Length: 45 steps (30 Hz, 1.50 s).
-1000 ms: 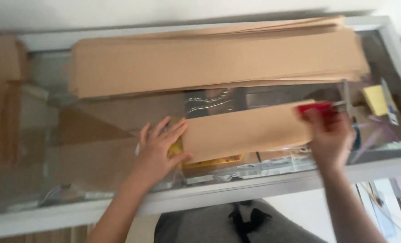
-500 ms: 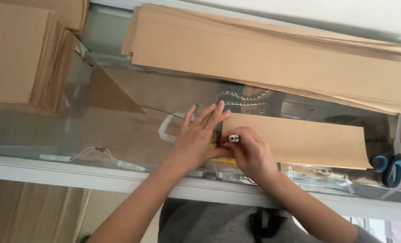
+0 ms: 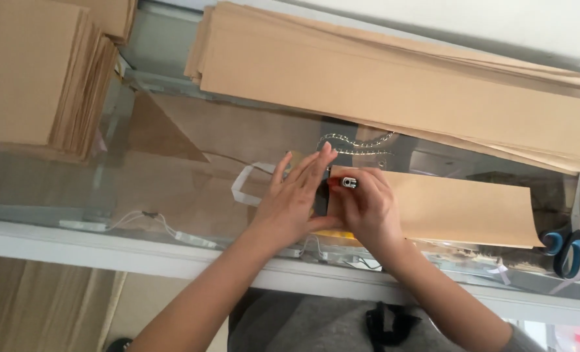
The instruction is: The person is manually making paper bags by folding brown paper, cutting it with scissors, and using a lighter to finish the edges.
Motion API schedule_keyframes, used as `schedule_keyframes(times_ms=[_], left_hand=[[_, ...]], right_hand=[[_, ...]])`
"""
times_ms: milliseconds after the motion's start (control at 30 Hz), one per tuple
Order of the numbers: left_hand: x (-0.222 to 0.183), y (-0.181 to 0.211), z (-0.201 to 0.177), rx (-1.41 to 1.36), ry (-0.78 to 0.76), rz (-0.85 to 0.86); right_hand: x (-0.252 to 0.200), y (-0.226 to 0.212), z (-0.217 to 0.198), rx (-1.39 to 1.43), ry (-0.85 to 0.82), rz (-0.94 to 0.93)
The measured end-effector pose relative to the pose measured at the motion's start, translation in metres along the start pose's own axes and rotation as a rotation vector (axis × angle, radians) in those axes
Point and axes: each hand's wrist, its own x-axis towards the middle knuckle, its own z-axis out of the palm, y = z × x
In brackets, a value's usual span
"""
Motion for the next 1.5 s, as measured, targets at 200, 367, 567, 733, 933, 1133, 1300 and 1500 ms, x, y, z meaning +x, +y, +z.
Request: schedule_keyframes(times_ms=[200, 367, 567, 733, 933, 1133, 1300, 1500], left_hand=[[-0.001, 0.000, -0.003, -0.024, -0.025, 0.008], [-0.002, 0.006, -0.011, 0.004, -0.078, 0.004], [-0.002, 0.003, -0.004, 0.003, -0.042, -0.059], [-0.002, 0.004, -0.006, -0.004, -0.086, -0.038], [-0.003, 0.003, -0.007, 0.003, -0.061, -0.041], [-0.003, 0.002, -0.006, -0.012, -0.060, -0.057], [-0.003, 0.001, -0.004, -0.046, -0.072, -0.024], [-0.003, 0.000, -0.006, 0.018, -0.089, 0.014]], right_hand=[[-0.011, -0.021, -0.008, 0.016, -0.078, 0.073], [0.000, 0.015, -0.001, -0.014, -0.009, 0.061], [-0.014, -0.032, -0.028, 0.080, -0.090, 0.132], [-0.022, -0.025, -0.013, 0.075, -0.133, 0.089], [0.011, 0.004, 0.005, -0.012, -0.057, 0.000], [0.028, 0.026, 0.005, -0.051, 0.046, 0.017], [0.003, -0.003, -0.014, 0.025, 0.057, 0.082], [-0.029, -0.016, -0.011, 0.098, -0.067, 0.075]])
